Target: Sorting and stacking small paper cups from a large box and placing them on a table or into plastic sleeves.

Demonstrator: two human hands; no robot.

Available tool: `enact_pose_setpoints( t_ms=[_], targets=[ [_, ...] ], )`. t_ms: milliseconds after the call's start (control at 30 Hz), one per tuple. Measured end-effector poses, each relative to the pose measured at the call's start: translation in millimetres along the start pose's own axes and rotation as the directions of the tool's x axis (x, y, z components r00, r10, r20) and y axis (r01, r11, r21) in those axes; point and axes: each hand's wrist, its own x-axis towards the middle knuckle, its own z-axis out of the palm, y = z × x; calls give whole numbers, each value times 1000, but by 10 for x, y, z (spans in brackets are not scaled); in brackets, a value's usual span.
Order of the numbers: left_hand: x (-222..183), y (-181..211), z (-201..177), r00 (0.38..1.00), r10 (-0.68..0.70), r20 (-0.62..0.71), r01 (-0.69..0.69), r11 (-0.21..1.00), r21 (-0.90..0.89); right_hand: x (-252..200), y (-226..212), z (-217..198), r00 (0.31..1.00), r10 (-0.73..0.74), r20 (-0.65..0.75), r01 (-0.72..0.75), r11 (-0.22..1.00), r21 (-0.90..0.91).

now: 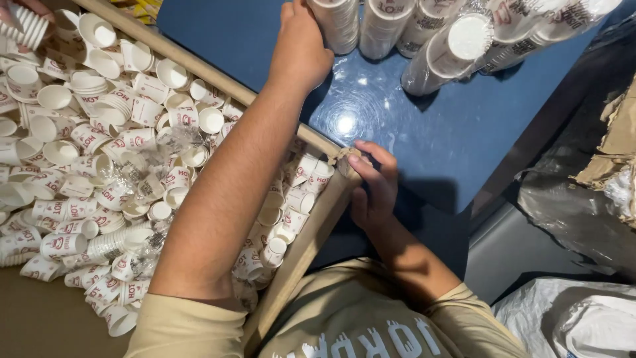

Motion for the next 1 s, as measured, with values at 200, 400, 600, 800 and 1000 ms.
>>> enact_pose_setpoints(
  t_ms=[200,400,600,800,1000],
  targets=[
    [-358,281,-347,962,39,-271,9,985,175,337,-568,-141,984,-115,135,164,881,-444],
    [-1660,-47,-1222,872,420,-252,-391,907,160,508,-1071,215,957,-256,134,271,956,-113],
    [-2488,-1435,-1098,977,-183,112,112,879,463,777,-1093,772,862,11,507,-26,999,23],
    [-2490,-1544,-909,970,-187,157,101,893,438,725,-1225,751,717,132,684,-42,988,-147],
    [-2822,-1585,-1048,963,-45,265,-18,973,231,674,-1211,780,720,275,637,-153,958,-241]
  ],
)
